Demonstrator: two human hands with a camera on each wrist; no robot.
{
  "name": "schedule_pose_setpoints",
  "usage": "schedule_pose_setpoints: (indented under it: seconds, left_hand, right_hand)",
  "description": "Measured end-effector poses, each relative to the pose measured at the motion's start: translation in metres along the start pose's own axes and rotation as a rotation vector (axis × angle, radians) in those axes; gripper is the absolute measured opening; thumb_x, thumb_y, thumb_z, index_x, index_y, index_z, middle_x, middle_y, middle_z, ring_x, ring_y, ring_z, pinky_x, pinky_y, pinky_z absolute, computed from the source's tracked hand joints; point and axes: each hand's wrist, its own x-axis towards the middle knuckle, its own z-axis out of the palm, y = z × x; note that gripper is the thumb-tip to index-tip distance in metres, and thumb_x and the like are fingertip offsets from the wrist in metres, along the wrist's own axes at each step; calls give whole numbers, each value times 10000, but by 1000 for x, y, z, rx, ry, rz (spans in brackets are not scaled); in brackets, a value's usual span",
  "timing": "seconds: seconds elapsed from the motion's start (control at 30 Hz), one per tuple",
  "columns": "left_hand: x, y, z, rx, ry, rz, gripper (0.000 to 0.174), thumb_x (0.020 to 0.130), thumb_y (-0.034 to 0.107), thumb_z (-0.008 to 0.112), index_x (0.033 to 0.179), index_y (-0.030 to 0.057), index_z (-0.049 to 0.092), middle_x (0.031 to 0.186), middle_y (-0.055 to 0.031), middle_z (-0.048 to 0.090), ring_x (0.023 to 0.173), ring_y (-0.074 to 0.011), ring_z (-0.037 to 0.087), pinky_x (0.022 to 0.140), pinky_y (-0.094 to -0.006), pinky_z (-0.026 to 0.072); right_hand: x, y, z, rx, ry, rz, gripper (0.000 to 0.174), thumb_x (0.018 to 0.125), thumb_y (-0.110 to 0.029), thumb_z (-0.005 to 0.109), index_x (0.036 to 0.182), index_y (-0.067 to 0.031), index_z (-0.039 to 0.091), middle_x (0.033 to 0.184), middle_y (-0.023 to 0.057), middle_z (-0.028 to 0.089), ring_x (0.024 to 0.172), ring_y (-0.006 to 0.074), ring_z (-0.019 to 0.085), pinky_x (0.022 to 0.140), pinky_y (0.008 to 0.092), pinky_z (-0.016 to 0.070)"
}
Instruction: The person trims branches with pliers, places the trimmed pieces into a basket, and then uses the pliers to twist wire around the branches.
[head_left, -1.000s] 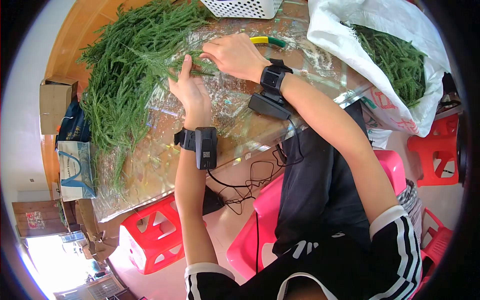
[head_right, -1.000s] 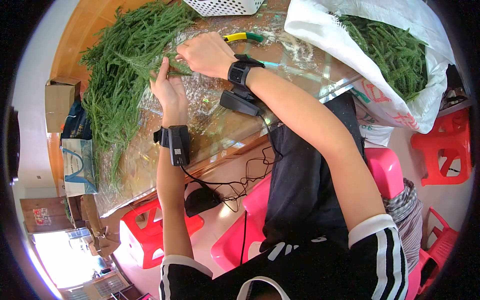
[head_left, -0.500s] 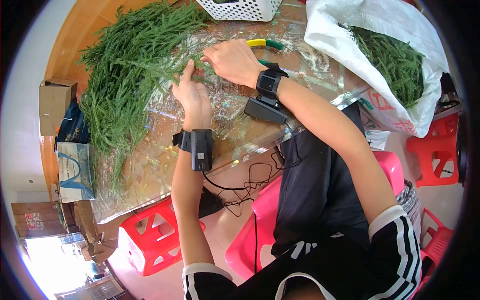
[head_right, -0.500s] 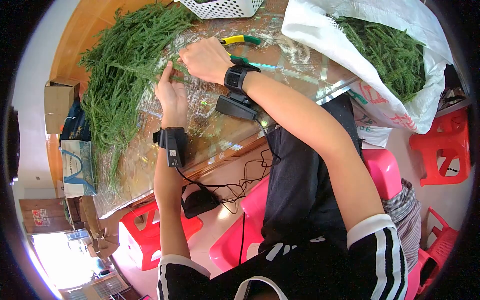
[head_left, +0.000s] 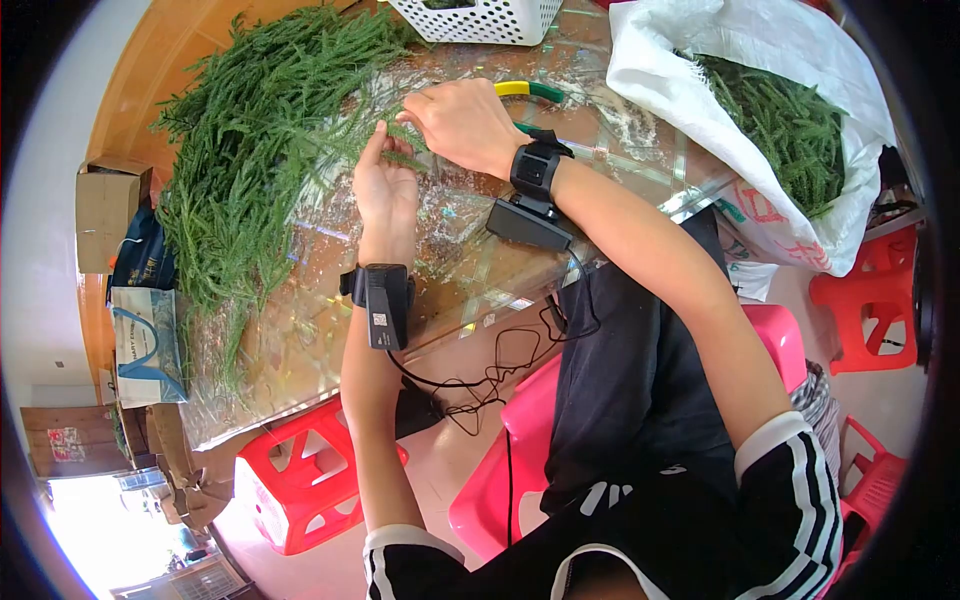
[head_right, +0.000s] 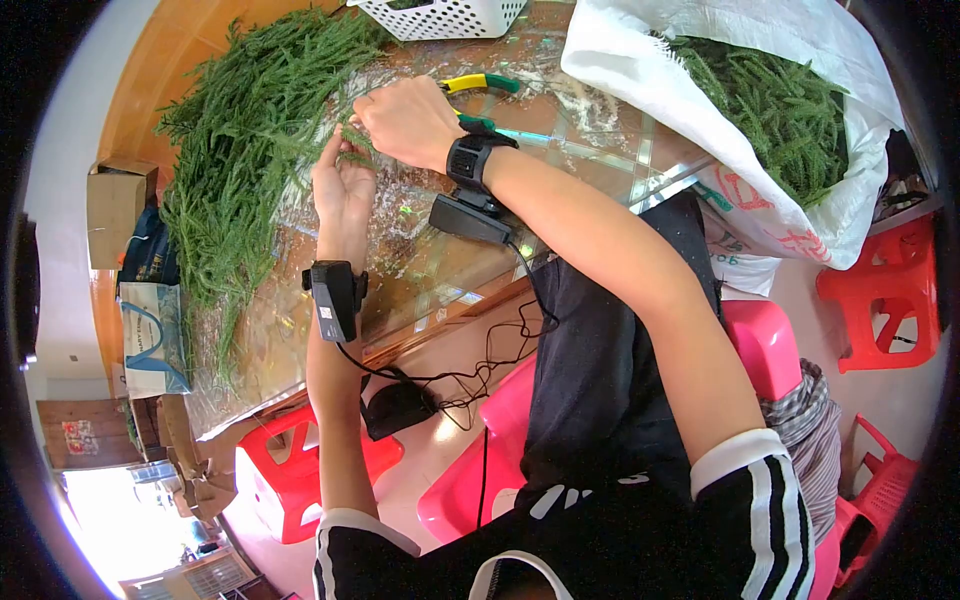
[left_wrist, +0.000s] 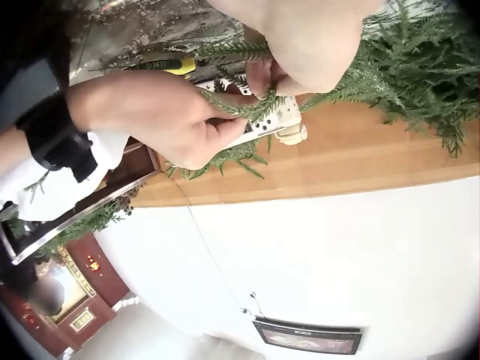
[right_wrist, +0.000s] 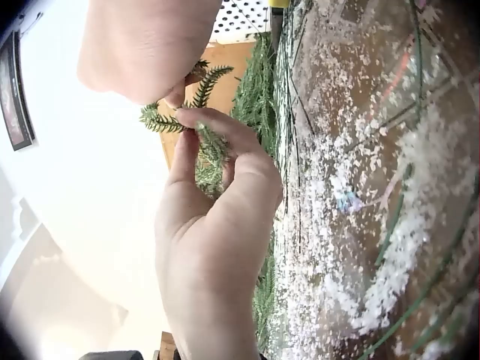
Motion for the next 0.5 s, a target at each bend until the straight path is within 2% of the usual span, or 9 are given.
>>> schedule_pose_setpoints:
  seconds: [0.13, 0.27, 0.4, 0.5]
  left_hand:
    - [0, -4, 1, -12, 3, 11, 97, 849, 37, 531, 932, -13, 520, 813, -53, 526, 699, -123, 513, 639, -230, 469]
    - [-3, -2, 1, 34, 19, 24, 87, 853, 42, 531, 925, -7, 525, 817, -57, 531, 716, -126, 512, 646, -246, 464]
    - [2, 0, -4, 115, -10, 111, 81, 832, 50, 569, 880, 14, 515, 787, -49, 520, 700, -136, 495, 658, -271, 437]
    - [9, 0, -8, 166, -28, 172, 97, 826, 65, 583, 872, 30, 506, 781, -42, 516, 695, -140, 489, 669, -282, 423]
  right_hand:
    - [0, 0, 2, 0, 35, 7, 112, 717, -171, 545, 673, -79, 590, 633, 65, 610, 571, 247, 602, 470, 358, 439]
    - [0, 1, 3, 17, 26, 24, 160, 773, -193, 573, 671, -72, 548, 604, 70, 580, 565, 263, 581, 476, 369, 433]
    - [1, 2, 2, 101, -82, 94, 190, 783, -240, 575, 702, -68, 575, 601, 98, 574, 577, 295, 572, 512, 397, 434]
    - [2, 3, 1, 189, -165, 221, 227, 787, -287, 579, 747, -64, 600, 607, 126, 573, 597, 328, 563, 550, 423, 433]
